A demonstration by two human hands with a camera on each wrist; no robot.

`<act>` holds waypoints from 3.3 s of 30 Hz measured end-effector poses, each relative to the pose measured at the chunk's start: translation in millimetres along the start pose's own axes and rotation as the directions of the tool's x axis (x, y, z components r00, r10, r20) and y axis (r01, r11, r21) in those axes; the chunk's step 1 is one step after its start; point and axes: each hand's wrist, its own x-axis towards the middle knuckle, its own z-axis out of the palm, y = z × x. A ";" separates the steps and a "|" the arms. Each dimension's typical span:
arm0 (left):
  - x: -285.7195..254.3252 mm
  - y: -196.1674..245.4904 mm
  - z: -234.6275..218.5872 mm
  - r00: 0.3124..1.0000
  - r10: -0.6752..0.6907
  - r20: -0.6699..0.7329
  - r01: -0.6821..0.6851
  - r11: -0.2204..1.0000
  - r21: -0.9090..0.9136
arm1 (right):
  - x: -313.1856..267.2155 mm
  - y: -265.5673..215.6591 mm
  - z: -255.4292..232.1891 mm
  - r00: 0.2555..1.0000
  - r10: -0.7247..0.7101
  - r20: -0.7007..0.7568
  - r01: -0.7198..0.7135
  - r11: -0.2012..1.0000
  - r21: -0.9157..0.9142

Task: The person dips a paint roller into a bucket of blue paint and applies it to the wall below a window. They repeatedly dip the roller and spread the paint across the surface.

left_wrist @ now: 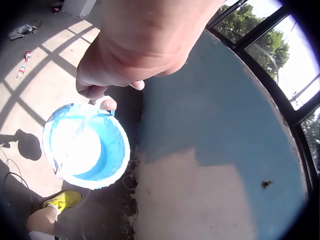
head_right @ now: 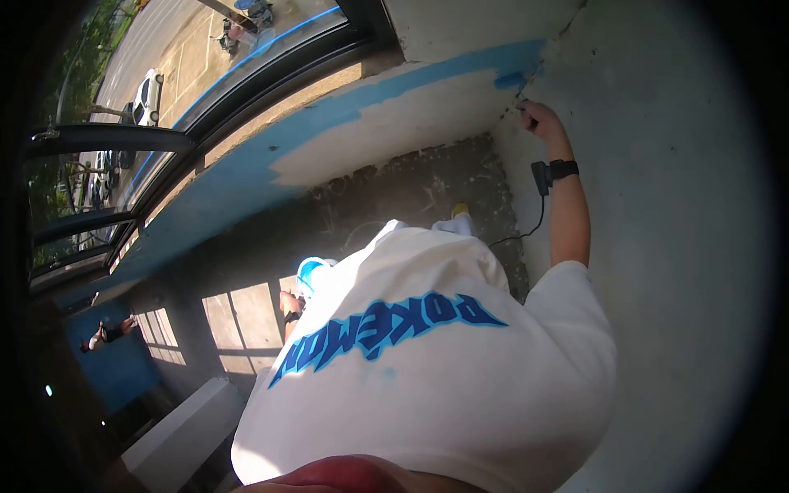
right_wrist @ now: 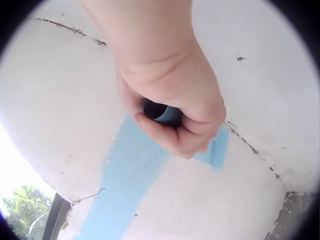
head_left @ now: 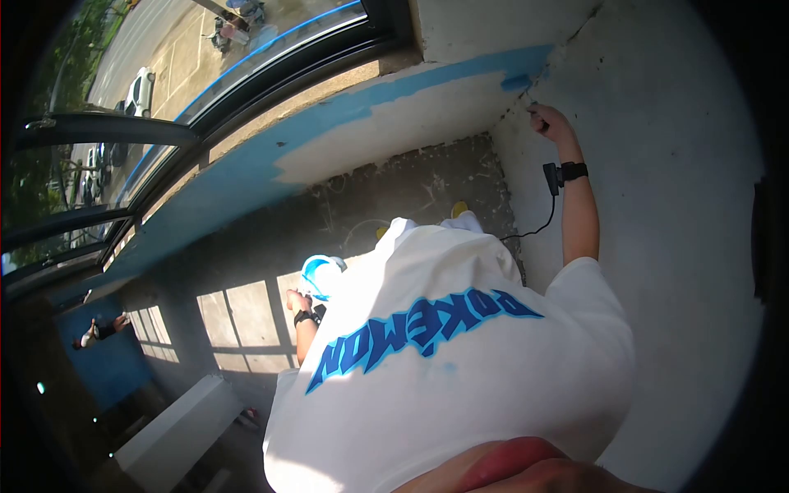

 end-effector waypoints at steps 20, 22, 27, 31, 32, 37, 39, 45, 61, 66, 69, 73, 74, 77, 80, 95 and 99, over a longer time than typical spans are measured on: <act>-16.3 50.6 -17.4 0.976 0.181 0.122 -0.167 0.979 -0.117 | 20.8 20.3 2.0 0.972 0.216 0.093 -0.230 0.958 0.172; -11.6 45.9 -18.3 0.978 0.171 0.121 -0.154 0.978 -0.137 | 33.4 39.8 1.5 0.972 0.187 0.140 -0.214 0.952 0.217; 10.7 41.6 -16.5 0.993 0.101 0.066 -0.094 0.990 -0.101 | -26.5 25.1 25.3 0.987 0.089 0.134 -0.108 0.984 0.141; 22.2 32.1 -19.1 0.988 0.124 0.093 -0.116 0.989 -0.092 | -113.5 -11.3 40.7 0.955 0.085 0.285 -0.119 0.987 0.106; 22.4 32.0 -23.4 0.993 0.091 0.080 -0.081 0.990 -0.115 | -125.9 -15.5 38.1 0.956 0.086 0.282 -0.119 0.988 0.103; 38.8 32.5 -51.3 0.999 -0.001 0.040 0.005 0.994 -0.109 | -135.0 -29.9 46.7 0.951 0.108 0.290 -0.135 0.988 0.074; 46.9 30.8 -61.2 0.999 -0.020 0.045 0.025 0.993 -0.115 | -102.4 -15.9 46.8 0.948 0.151 0.280 -0.193 0.973 0.128; 33.1 22.8 -63.2 1.000 0.001 -0.007 -0.001 0.993 -0.119 | -2.6 59.0 73.5 0.977 0.181 0.114 -0.206 0.936 0.287; 63.2 6.7 -73.9 0.997 -0.056 -0.046 0.051 0.994 -0.101 | -107.7 7.6 93.8 0.894 0.159 0.418 -0.260 0.946 0.196; 63.2 12.1 -79.7 0.999 -0.036 0.029 0.038 0.996 -0.086 | -14.0 62.8 96.0 0.887 0.294 0.357 -0.412 0.852 0.323; 60.1 15.1 -79.8 0.999 -0.016 0.048 0.021 0.995 -0.093 | 32.2 98.0 99.3 0.846 0.343 0.408 -0.503 0.766 0.401; 57.9 19.1 -77.1 1.000 -0.017 0.017 0.019 0.998 -0.064 | 25.3 105.9 112.2 0.892 0.329 0.311 -0.436 0.809 0.395; 57.9 18.4 -77.4 1.000 -0.021 0.023 0.022 0.998 -0.061 | 10.5 98.9 115.3 0.886 0.317 0.338 -0.433 0.827 0.359; 59.3 15.8 -72.8 1.000 -0.023 0.012 0.023 0.998 -0.059 | -32.5 75.6 122.9 0.873 0.301 0.383 -0.426 0.853 0.301; 68.8 13.4 -66.3 0.998 -0.069 -0.001 0.068 0.995 -0.072 | -71.1 57.9 127.7 0.866 0.273 0.420 -0.415 0.861 0.295; 93.2 -1.2 -68.3 0.996 -0.080 0.028 0.084 0.983 -0.164 | 12.6 110.4 165.7 0.829 0.423 0.366 -0.533 0.796 0.286; 103.0 -3.7 -61.0 0.995 -0.097 0.029 0.101 0.980 -0.171 | 8.9 116.4 168.9 0.862 0.394 0.317 -0.489 0.813 0.318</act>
